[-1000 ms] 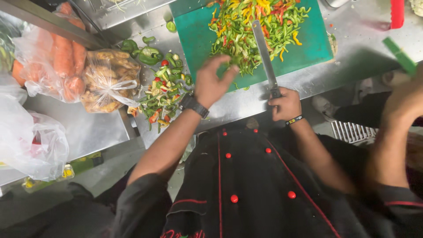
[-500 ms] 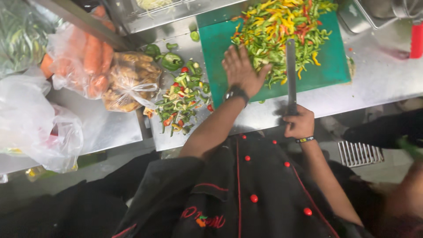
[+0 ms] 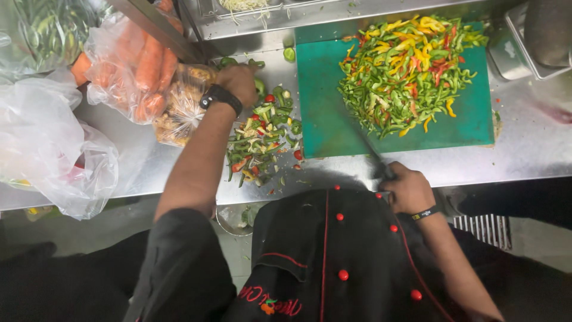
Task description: The person chops different varieties of peppers on a green cutting board using a knife, occasionally moving pieces of the peppers aside and grabbing new ones from a container or bag.
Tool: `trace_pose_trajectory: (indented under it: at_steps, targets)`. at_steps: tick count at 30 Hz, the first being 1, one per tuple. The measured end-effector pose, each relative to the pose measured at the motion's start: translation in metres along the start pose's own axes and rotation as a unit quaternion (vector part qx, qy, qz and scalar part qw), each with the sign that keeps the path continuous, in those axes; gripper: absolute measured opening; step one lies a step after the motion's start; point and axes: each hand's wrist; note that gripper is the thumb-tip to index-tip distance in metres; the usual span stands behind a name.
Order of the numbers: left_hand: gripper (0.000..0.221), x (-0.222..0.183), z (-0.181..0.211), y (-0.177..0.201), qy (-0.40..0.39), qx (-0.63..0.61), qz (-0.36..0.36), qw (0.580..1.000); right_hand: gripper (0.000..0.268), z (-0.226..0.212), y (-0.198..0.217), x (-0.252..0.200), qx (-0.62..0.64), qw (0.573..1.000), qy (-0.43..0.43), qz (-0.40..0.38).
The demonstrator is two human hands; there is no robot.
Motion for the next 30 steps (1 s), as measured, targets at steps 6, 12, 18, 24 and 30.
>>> trace_pose_trajectory:
  at_steps: [6,12,18,24,30]
  targets:
    - [0.029,-0.005,0.011,-0.009,-0.021,0.092,-0.003,0.996,0.028,-0.033,0.031,0.023,-0.051,0.995,0.006,-0.081]
    - [0.036,-0.068,0.06,-0.029,-0.035,-0.473,0.159,0.866,0.059,-0.033,0.013,0.02,0.059,0.967,-0.185,-0.164]
    - [0.051,-0.106,0.142,-0.085,0.039,-0.676,0.102,0.729,0.02,-0.042,0.012,0.019,-0.006,0.994,-0.009,-0.108]
    - [0.04,-0.106,0.15,-0.131,-0.019,-0.671,0.215,0.71,0.02,-0.068,0.024,0.021,-0.048,0.993,0.023,-0.106]
    - [0.058,-0.098,0.156,-0.134,-0.04,-0.539,0.256,0.801,0.018,-0.091,0.039,0.019,-0.075,0.983,0.005,-0.168]
Point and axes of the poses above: each hand's wrist, its own x-axis towards the middle knuckle, its own y-axis out of the back of the hand, z = x × y, and after that the axes turned 9 degrees about -z, right-handed
